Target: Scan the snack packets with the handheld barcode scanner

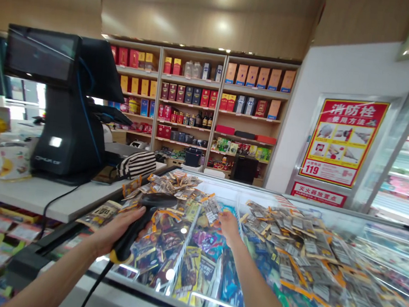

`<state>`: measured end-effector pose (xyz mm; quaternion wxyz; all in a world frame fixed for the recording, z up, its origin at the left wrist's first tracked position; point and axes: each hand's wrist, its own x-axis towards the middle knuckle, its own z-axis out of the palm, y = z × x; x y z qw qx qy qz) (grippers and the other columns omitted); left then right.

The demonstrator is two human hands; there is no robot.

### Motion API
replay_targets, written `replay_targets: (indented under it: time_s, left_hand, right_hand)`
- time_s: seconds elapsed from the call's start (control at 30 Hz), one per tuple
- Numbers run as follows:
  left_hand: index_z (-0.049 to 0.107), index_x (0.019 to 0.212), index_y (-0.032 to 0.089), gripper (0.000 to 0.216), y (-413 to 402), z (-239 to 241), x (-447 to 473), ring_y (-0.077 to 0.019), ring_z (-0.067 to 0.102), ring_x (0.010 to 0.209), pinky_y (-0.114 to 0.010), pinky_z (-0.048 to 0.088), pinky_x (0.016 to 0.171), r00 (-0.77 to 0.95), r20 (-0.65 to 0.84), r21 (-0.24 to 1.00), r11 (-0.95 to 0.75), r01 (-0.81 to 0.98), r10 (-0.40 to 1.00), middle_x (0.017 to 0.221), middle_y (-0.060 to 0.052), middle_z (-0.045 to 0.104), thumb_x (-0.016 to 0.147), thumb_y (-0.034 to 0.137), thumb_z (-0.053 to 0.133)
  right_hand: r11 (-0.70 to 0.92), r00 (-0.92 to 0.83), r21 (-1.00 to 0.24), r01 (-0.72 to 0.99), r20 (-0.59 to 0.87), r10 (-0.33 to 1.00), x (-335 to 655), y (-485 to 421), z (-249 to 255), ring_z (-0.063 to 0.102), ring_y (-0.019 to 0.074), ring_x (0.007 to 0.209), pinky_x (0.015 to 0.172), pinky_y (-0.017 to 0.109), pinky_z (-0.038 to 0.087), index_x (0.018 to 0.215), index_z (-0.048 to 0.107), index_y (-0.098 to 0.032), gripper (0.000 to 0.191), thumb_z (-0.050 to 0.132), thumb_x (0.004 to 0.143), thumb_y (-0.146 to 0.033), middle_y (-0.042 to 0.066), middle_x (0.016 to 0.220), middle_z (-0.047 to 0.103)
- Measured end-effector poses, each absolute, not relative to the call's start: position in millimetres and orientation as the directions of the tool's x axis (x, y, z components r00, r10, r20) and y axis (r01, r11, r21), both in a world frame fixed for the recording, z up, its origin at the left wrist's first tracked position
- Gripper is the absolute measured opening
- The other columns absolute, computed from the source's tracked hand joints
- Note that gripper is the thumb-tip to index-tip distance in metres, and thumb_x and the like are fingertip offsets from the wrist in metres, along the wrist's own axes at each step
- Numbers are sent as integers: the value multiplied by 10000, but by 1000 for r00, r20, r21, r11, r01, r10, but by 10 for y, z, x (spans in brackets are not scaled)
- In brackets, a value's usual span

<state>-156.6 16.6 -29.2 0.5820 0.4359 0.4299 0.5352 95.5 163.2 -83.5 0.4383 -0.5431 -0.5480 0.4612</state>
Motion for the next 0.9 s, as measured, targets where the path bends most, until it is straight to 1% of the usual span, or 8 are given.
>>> replay_targets:
  time_s: [0.1,0.27,0.53,0.8,0.9]
  left_hand:
    - [508,655,127,293,246,-286,-1326,-70,449,437,-183,355,407,111,-3,970,30,-242,994,542,-4,519,685,415,462]
    - [508,657,123,307,355,-313,-1022,-65,448,439,-184,350,409,211,6,975,41,-217,978,569,-8,524,684,424,455]
    - [503,723,132,308,365,-260,-826,-67,444,429,-188,339,399,249,-33,969,92,-228,968,550,14,512,670,434,467]
    - [482,707,132,279,341,-227,-791,-63,435,424,-180,336,388,256,-46,972,102,-212,966,546,12,505,676,409,476]
    - [482,677,135,280,368,-236,-840,-64,434,427,-183,345,392,233,-40,975,88,-202,972,548,11,508,670,415,480]
  right_hand:
    - [9,38,-992,124,14,999,1259,1592,-889,567,132,557,464,233,409,749,438,-179,157,448,647,-298,11,637,565]
    - [30,55,-999,39,32,998,1522,1525,-945,566,126,540,492,239,408,747,444,-184,135,453,632,-256,-13,579,550]
    - [51,97,-998,-28,48,994,1607,1440,-898,515,99,454,445,217,376,690,440,-174,112,481,604,-233,-33,503,527]
    - [64,109,-997,-37,60,992,1624,1500,-936,504,84,427,413,193,367,701,436,-177,118,476,606,-235,-51,488,507]
    - [44,174,-999,2,44,984,1659,1526,-897,535,102,455,432,210,399,698,455,-176,113,480,609,-241,-37,509,530]
